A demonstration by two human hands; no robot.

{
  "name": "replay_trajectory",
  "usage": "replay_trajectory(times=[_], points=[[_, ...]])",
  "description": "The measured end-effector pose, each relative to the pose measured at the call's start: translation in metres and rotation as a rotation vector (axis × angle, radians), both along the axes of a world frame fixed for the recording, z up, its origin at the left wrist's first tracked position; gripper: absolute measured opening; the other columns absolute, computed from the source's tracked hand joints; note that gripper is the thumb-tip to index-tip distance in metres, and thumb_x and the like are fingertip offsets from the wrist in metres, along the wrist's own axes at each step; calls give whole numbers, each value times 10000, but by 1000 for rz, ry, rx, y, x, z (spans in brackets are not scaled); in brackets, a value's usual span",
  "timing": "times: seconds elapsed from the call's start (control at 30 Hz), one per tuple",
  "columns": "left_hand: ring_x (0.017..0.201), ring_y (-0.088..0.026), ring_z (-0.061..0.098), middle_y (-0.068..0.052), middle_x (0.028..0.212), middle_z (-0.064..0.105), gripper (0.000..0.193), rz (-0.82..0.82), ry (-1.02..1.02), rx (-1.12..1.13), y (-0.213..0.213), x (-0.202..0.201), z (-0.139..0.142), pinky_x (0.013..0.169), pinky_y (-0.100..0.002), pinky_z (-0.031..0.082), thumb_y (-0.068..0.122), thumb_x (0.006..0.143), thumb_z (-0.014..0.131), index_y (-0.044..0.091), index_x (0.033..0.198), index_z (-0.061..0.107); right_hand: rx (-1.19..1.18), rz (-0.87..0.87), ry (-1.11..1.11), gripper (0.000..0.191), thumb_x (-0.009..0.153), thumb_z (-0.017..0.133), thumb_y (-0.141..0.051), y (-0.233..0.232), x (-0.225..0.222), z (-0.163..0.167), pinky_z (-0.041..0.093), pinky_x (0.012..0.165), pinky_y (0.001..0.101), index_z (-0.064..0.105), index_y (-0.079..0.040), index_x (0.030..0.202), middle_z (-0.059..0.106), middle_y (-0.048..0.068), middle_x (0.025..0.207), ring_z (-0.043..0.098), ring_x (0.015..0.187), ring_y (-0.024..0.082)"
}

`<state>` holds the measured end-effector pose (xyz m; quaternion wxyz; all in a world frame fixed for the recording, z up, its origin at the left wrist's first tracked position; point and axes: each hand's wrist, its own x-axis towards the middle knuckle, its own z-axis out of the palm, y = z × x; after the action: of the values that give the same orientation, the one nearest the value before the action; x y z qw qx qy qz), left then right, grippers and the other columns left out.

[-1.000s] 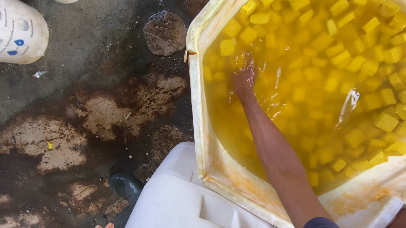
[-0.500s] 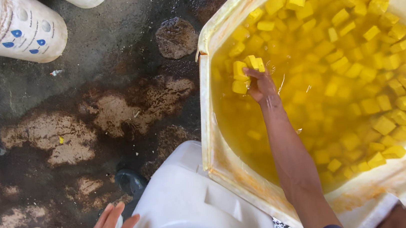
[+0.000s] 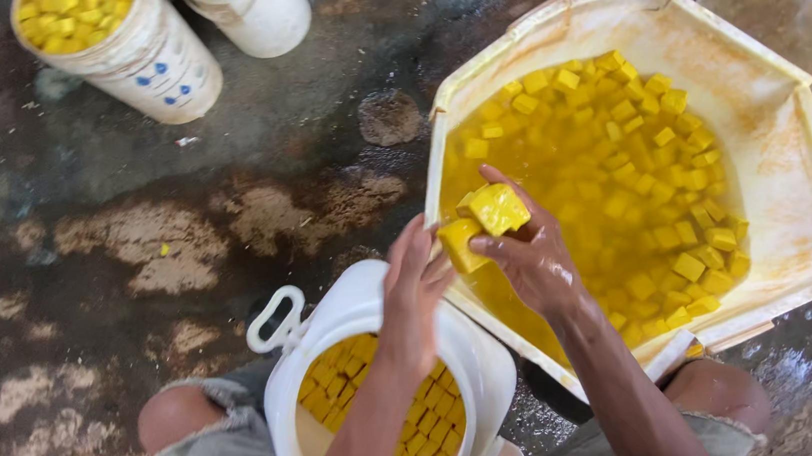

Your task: The person sits on the ground beside a large basin filled with yellow cheese cubes in brine. They repeatedly pick cubes from the liquid by hand and place them into a white plastic bucket on their lap, occasionally stacking cubes in their hand before adding them to the bucket.

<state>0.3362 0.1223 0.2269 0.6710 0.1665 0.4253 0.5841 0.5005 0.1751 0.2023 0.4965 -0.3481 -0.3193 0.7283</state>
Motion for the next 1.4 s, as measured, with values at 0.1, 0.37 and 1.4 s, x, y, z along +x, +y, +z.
replay_trajectory(times=[0.1, 0.37, 1.4], points=[[1216, -197, 602, -60, 1285, 623, 590, 12, -379, -11, -6, 4, 18, 1074, -413, 471, 425, 967, 644, 99, 1441, 515, 383, 58, -612, 775, 800, 796, -17, -40, -26, 67, 541, 971, 302, 491, -106, 1506, 599, 95, 1360, 614, 1184, 188], [1180, -150, 628, -33, 1298, 649, 495, 73, -379, -39, -64, -56, 41, 1012, -375, 497, 395, 952, 645, 127, 1364, 585, 763, 71, -946, 569, 855, 814, -83, -82, -83, 125, 556, 990, 340, 635, -73, 1395, 714, 154, 1301, 711, 1179, 247], [1268, -217, 581, -89, 1354, 638, 561, 116, -619, 204, -123, -108, 22, 1123, -396, 437, 528, 1103, 392, 55, 1349, 567, 1069, 35, -1036, 547, 831, 864, -131, -138, -141, 100, 569, 985, 410, 682, -49, 1340, 632, 207, 1379, 667, 1233, 367]])
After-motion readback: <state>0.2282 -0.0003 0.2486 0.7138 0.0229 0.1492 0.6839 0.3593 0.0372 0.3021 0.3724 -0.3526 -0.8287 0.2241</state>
